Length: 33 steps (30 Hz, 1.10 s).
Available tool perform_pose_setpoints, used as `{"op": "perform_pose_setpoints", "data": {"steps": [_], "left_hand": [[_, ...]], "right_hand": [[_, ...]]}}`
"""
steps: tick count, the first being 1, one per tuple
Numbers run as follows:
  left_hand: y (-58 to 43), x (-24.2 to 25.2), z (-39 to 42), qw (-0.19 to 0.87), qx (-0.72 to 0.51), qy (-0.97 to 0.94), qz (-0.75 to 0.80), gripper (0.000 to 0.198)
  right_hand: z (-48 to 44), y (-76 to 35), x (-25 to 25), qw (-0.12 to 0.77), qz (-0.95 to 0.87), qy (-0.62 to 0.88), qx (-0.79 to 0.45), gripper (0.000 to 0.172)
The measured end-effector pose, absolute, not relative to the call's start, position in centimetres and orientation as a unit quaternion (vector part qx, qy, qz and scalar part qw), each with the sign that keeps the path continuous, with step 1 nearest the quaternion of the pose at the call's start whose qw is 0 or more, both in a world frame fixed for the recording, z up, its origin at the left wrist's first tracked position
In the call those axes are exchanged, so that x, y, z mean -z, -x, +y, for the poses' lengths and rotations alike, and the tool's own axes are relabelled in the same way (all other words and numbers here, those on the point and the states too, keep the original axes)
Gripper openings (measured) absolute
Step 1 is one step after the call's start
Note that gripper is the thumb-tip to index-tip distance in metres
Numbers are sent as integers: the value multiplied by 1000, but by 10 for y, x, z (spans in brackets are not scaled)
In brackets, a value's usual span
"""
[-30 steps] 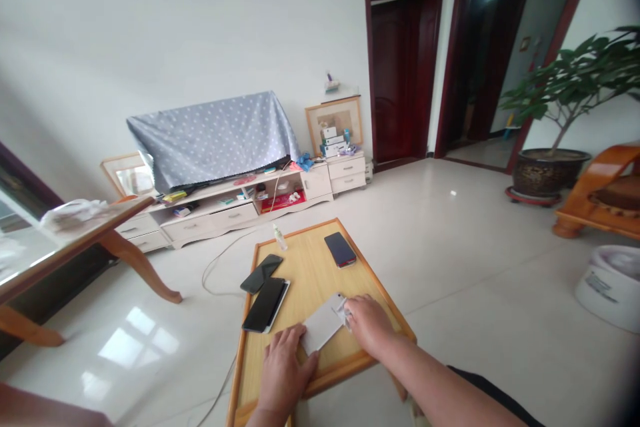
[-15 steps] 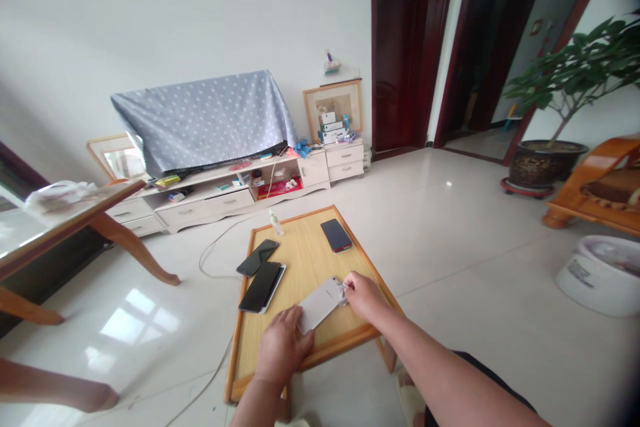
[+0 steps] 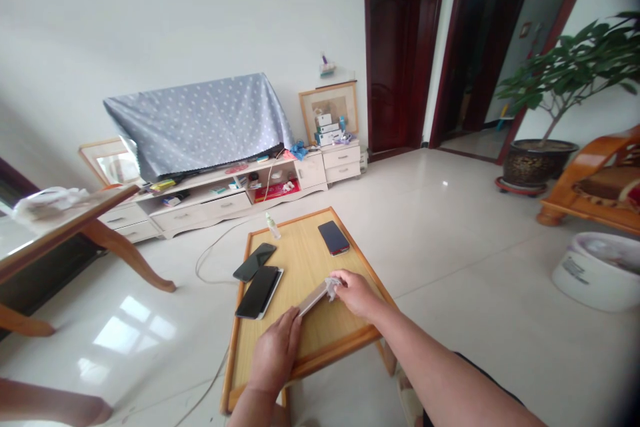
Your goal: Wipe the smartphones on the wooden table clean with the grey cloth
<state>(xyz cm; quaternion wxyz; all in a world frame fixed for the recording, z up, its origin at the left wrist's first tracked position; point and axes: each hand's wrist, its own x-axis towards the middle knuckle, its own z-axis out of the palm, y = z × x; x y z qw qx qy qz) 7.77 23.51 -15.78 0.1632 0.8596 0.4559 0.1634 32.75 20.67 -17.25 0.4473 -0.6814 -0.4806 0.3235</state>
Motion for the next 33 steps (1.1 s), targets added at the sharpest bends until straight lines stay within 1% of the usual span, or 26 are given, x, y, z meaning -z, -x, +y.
{"op": "perform_pose_setpoints", "data": {"steps": [3, 7, 9, 12, 16, 19, 22, 28, 33], "left_hand": [[-77, 163, 238, 158, -203, -847, 464, 42], [-75, 165, 241, 155, -279, -818, 479, 38], [-76, 164, 241, 171, -305, -802, 484, 35], [-81, 164, 242, 217, -311, -778, 501, 35], [-90, 170, 246, 269, -290, -745, 537, 38], [-93, 172, 248, 273, -278, -733, 557, 37], [-96, 169, 246, 251, -243, -736, 580, 37], [-103, 161, 244, 180, -94, -741, 640, 43], [-105, 165, 249, 135, -52, -767, 625, 40]], "right_hand": [[216, -329, 173, 472, -495, 654, -324, 34], [223, -331, 170, 482, -511, 626, -339, 24], [224, -330, 167, 480, -520, 619, -341, 20], [225, -327, 167, 472, -529, 623, -329, 21], [225, -321, 170, 455, -531, 661, -270, 25], [222, -316, 174, 429, -544, 686, -222, 29], [218, -308, 178, 395, -563, 701, -190, 31], [217, -293, 184, 332, -585, 727, -140, 24], [217, -287, 186, 297, -592, 741, -108, 23]]}}
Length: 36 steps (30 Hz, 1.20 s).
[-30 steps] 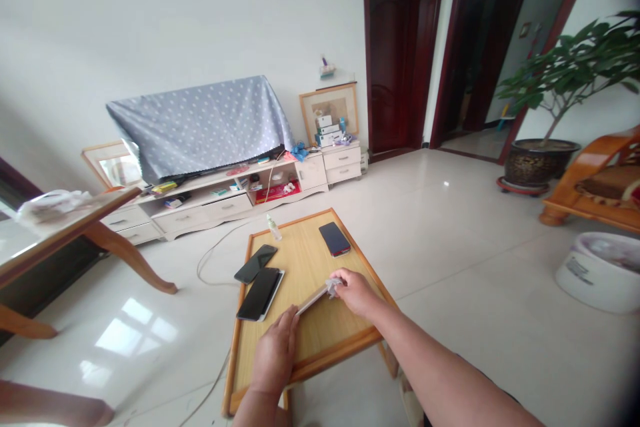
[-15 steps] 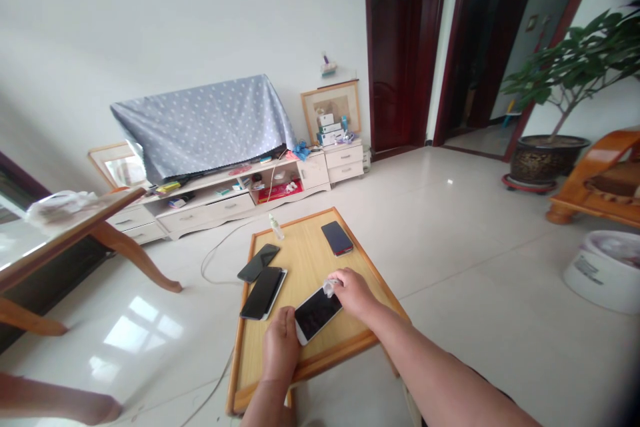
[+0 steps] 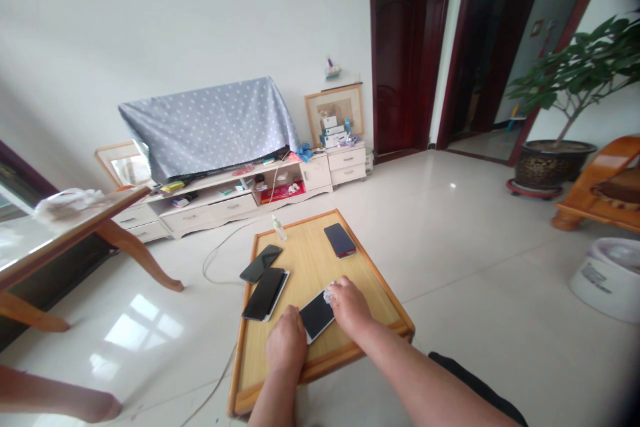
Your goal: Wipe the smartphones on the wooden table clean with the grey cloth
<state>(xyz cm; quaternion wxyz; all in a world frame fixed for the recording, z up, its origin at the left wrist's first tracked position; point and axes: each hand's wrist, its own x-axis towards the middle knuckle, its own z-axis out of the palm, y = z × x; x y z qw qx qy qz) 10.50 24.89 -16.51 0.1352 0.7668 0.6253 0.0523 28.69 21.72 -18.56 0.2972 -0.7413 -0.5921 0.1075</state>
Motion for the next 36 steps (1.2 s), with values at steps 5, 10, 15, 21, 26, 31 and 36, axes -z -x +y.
{"op": "perform_pose_setpoints", "data": {"steps": [5, 10, 15, 21, 26, 31, 36], "left_hand": [[-105, 169, 251, 102, -45, -777, 620, 36], [-103, 168, 249, 92, -49, -778, 619, 35], [-102, 164, 246, 94, -55, -777, 621, 34], [-102, 158, 243, 92, -63, -777, 619, 36], [-102, 155, 241, 94, -64, -775, 621, 33], [-98, 159, 243, 102, -67, -773, 623, 33], [-95, 166, 245, 95, -83, -777, 617, 36]], "right_hand": [[215, -282, 185, 282, -597, 746, -88, 22], [213, -276, 184, 277, -599, 747, -71, 25], [210, -271, 184, 274, -600, 749, -57, 25], [208, -267, 181, 282, -596, 750, -45, 28], [207, -264, 179, 285, -591, 752, -59, 30], [208, -262, 181, 286, -590, 753, -50, 32], [210, -259, 183, 280, -593, 753, -45, 34]]}}
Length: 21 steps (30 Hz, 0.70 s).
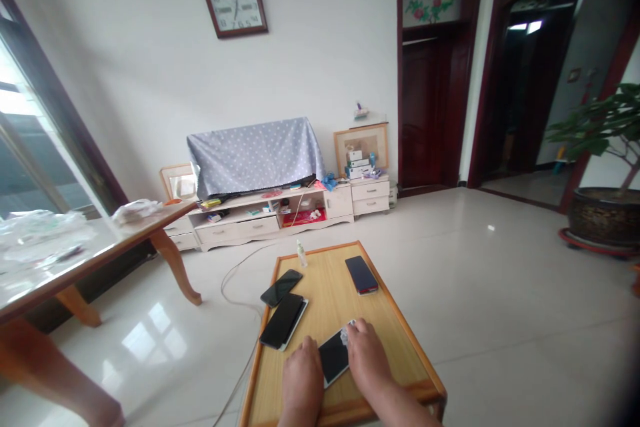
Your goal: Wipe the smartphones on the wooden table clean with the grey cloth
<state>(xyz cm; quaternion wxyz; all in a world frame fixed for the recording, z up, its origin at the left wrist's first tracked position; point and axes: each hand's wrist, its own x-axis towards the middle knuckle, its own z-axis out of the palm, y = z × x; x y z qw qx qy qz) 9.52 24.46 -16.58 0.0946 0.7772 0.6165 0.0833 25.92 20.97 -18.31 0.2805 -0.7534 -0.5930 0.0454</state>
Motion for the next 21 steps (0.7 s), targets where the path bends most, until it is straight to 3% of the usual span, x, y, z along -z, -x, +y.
{"op": "perform_pose_setpoints", "data": {"steps": [6, 10, 12, 16, 21], "left_hand": [[-93, 165, 245, 95, -105, -771, 622, 37], [-90, 164, 243, 104, -206, -765, 601, 35], [-89, 165, 241, 148, -291, -758, 564, 38], [-95, 165, 231, 314, -390, -726, 471, 50], [-102, 159, 214, 389, -415, -712, 413, 40]], "right_hand": [[211, -261, 186, 292, -592, 749, -63, 34], [206, -257, 181, 372, -580, 719, -95, 40], [202, -251, 175, 426, -560, 696, -140, 39], [193, -239, 160, 506, -541, 611, -278, 17], [189, -232, 159, 566, -494, 545, -372, 18]]}}
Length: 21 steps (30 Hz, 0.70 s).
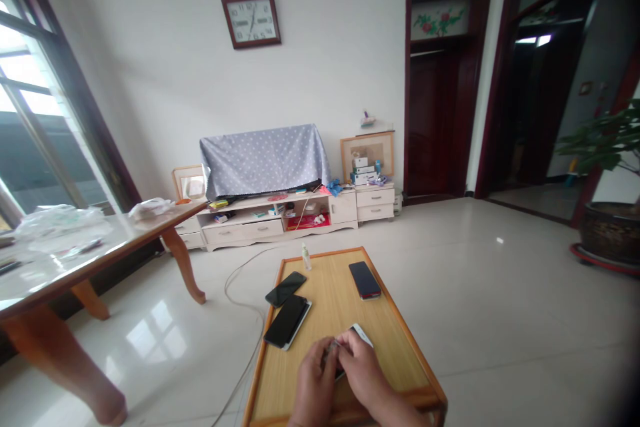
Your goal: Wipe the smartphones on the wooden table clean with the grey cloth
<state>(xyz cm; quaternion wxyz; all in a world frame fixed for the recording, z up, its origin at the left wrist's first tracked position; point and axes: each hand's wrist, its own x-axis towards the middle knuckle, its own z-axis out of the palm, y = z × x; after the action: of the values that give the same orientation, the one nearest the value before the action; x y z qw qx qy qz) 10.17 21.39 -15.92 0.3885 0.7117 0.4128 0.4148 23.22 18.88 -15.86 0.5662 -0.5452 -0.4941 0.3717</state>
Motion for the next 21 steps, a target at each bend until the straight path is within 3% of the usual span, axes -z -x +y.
{"op": "perform_pose_setpoints", "data": {"steps": [9, 16, 21], "left_hand": [[-89, 163, 202, 381, -453, -650, 477, 54], [-83, 158, 184, 426, -440, -681, 400, 35], [-74, 154, 173, 382, -396, -745, 377, 28]], "right_hand": [[179, -225, 164, 592, -430, 591, -340, 44], [162, -205, 172, 582, -486, 558, -336, 57], [154, -218, 180, 593, -438, 603, -306, 55]]}}
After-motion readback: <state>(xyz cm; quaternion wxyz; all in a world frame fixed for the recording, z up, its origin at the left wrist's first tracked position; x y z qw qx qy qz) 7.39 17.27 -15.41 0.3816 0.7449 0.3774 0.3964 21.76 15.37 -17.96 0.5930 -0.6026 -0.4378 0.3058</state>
